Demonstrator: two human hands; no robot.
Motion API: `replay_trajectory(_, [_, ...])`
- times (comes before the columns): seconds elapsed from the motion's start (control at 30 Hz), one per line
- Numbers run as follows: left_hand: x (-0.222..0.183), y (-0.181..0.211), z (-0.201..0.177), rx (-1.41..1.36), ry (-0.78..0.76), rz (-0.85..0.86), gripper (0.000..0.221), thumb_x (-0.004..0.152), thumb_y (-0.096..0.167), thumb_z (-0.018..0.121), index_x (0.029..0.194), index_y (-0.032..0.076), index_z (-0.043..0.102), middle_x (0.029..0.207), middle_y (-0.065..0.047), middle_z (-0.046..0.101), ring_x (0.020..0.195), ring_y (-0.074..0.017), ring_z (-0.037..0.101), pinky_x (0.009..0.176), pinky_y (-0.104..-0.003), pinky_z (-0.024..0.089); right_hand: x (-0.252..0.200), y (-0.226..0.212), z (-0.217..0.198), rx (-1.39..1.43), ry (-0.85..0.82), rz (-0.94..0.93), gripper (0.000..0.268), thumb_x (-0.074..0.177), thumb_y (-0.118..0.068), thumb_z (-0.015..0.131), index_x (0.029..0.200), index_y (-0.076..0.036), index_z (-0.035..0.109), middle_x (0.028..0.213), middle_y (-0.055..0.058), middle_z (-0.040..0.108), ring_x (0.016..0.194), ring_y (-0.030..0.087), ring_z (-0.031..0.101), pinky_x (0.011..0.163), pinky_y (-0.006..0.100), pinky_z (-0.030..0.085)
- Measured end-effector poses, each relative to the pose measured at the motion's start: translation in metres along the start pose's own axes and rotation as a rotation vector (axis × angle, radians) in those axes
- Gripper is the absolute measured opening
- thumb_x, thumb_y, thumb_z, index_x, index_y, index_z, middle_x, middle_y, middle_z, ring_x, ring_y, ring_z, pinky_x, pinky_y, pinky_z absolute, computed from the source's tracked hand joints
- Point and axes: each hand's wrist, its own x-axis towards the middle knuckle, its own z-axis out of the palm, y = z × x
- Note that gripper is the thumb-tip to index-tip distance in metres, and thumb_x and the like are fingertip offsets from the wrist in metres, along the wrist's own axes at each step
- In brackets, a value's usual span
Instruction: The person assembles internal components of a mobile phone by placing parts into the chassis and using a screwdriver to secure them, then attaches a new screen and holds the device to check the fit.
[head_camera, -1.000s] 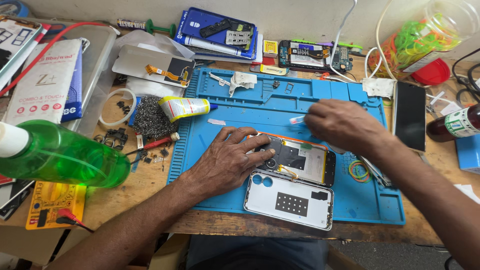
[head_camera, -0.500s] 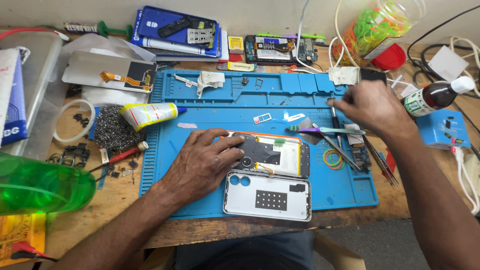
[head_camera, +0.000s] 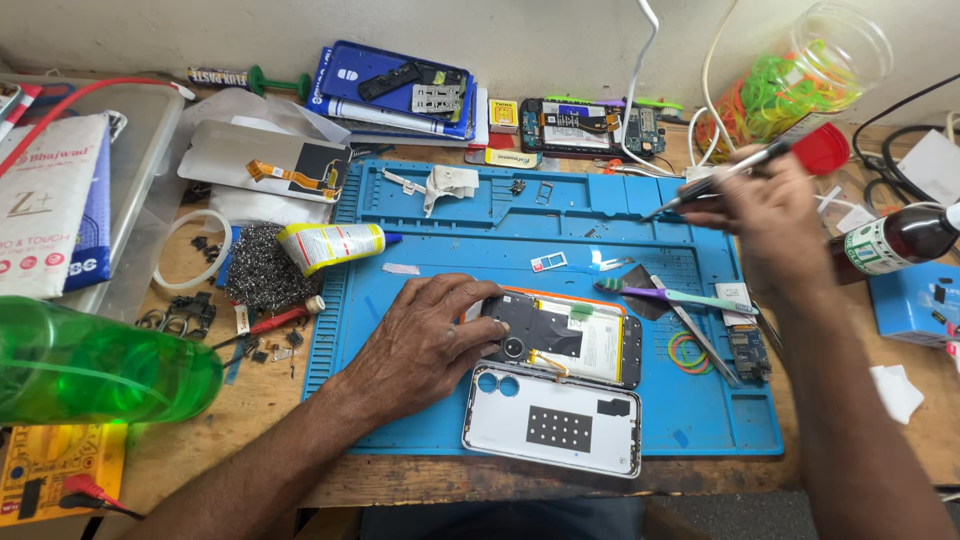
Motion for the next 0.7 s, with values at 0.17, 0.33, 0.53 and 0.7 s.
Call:
replay_trajectory(0.17, [0.0,0.0,-0.002,-0.03,0.008,-0.008,0.023,0.087,0.025,0.075,0.109,0.017,0.076,0.137,-0.009,0.059,0.132,-0.0286,0.05,0.105,-0.049,0.039,-0.01,0.006,0.036,-0.078,0.025,-0.042,0.022,0.11,-0.006,0.059,0.125,-0.002,0.043,0.107,0.021,0.072,0.097,0.026,0.077,0.079,0.031,0.067])
replay_trajectory(0.33, [0.001,-0.001,-0.003,-0.042,0.022,-0.008,0.022,0.087,0.024,0.076,0.109,0.018,0.077,0.136,-0.011,0.059,0.132,-0.0289,0.05,0.105,-0.049,0.04,-0.01,0.008,0.041,-0.188,0.029,-0.006,0.022,0.108,-0.006,0.059,0.124,-0.002,0.044,0.105,0.021,0.072,0.094,0.026,0.076,0.077,0.032,0.066])
replay_trajectory(0.53, [0.001,-0.001,-0.006,-0.051,0.012,-0.019,0.025,0.086,0.026,0.076,0.109,0.02,0.077,0.133,-0.011,0.059,0.13,-0.0289,0.051,0.102,-0.049,0.04,-0.012,0.01,0.041,-0.102,0.003,-0.042,0.022,0.11,-0.006,0.057,0.125,-0.002,0.042,0.106,0.021,0.071,0.098,0.027,0.077,0.08,0.031,0.067])
replay_trajectory(0.7, [0.003,-0.001,-0.009,-0.1,0.006,-0.067,0.024,0.086,0.028,0.076,0.109,0.02,0.078,0.13,-0.01,0.06,0.126,-0.0285,0.053,0.098,-0.047,0.043,-0.02,-0.002,0.042,-0.038,0.01,-0.028,0.022,0.11,-0.005,0.058,0.126,-0.004,0.042,0.106,0.021,0.072,0.097,0.028,0.076,0.08,0.032,0.066])
